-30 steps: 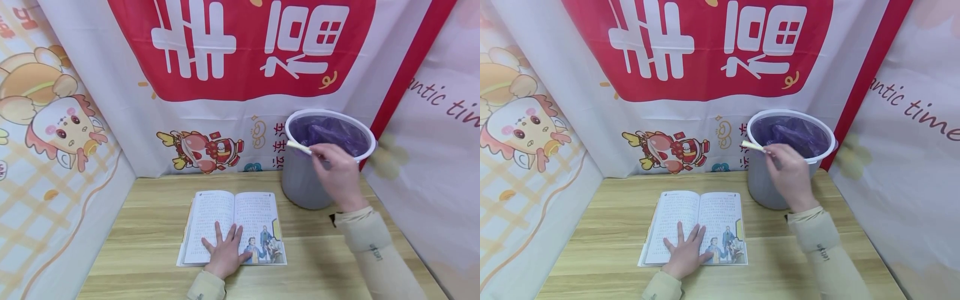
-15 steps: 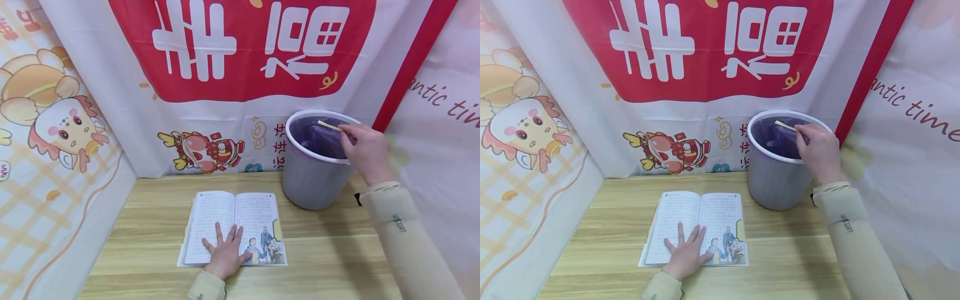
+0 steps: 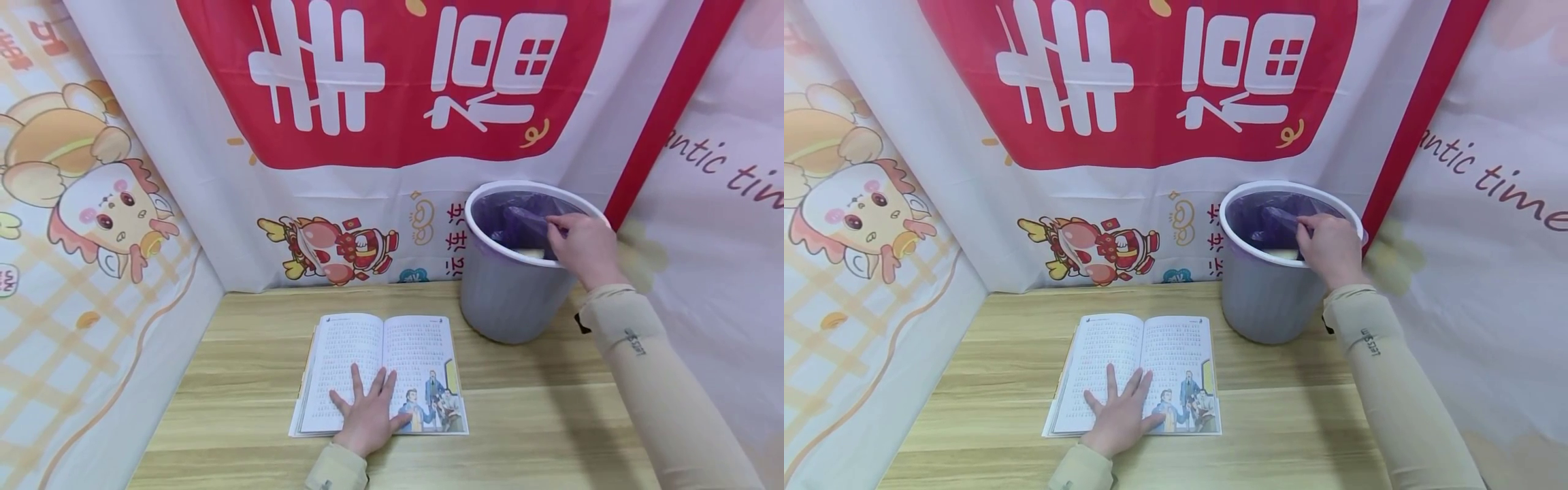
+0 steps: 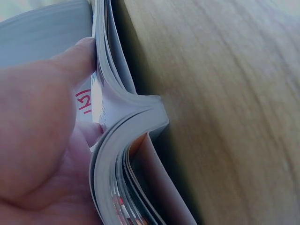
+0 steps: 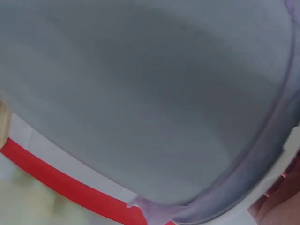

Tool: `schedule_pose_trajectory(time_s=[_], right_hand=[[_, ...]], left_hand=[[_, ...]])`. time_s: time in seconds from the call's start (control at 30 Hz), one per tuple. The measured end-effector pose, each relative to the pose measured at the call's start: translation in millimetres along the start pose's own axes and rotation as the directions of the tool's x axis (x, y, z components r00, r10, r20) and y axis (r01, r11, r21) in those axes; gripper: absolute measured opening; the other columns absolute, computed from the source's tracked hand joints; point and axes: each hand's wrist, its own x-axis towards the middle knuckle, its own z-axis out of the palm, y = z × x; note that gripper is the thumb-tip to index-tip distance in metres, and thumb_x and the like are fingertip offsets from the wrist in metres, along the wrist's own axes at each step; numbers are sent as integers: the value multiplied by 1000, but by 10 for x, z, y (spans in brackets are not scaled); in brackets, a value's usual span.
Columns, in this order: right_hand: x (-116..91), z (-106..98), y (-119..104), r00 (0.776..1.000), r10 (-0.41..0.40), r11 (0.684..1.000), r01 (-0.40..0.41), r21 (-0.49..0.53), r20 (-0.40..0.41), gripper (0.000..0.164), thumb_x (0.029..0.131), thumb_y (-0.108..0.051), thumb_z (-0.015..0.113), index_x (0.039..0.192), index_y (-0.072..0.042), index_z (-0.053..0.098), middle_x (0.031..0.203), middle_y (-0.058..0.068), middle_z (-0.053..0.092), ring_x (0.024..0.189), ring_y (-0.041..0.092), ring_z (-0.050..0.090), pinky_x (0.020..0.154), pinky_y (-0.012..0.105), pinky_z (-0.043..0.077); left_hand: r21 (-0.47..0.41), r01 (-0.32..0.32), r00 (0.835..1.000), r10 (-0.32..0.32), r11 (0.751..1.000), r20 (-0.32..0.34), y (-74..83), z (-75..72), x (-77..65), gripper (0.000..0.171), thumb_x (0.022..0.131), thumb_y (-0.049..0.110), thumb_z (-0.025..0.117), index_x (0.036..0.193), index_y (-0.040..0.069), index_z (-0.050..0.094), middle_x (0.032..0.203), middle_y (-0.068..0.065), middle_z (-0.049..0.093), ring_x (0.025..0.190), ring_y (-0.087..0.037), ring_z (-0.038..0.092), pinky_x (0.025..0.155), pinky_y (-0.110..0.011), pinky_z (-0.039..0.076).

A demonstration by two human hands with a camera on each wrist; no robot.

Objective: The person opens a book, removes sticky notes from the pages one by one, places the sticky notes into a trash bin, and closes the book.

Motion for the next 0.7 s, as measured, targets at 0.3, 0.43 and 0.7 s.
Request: schedule_pose_trajectory(time_s=[0.3,0.43,0.7], right_hand=[[-280,-52,-213,961,-44,985,88,152,-273,21,92,-8,62,104,3,76,100,21,73,94,39,68,87,44,53],[-741,42,-443,892,-12,937,168,307,-451,17,89,-1,65,101,0,77,96,14,74,84,25,67,83,19,48],[-1749,861,-707,935,208,766,-339,546,287,32,100,-20,61,123,1,66,115,17,69,97,25,65,85,32,54]], left_hand=[[-13,0,1000,1,1000,14,-9,2,6,84,88,65,59,154,17,38,160,-8,31,144,-54,-8,87,-90,-6],[-78,-2,999,6,997,48,-31,-21,22,85,89,65,56,155,16,35,161,-8,29,143,-55,-9,87,-89,-8],[-269,29,993,3,963,117,-166,-105,54,87,93,70,42,159,16,24,161,-4,28,143,-53,-14,87,-86,-16]])
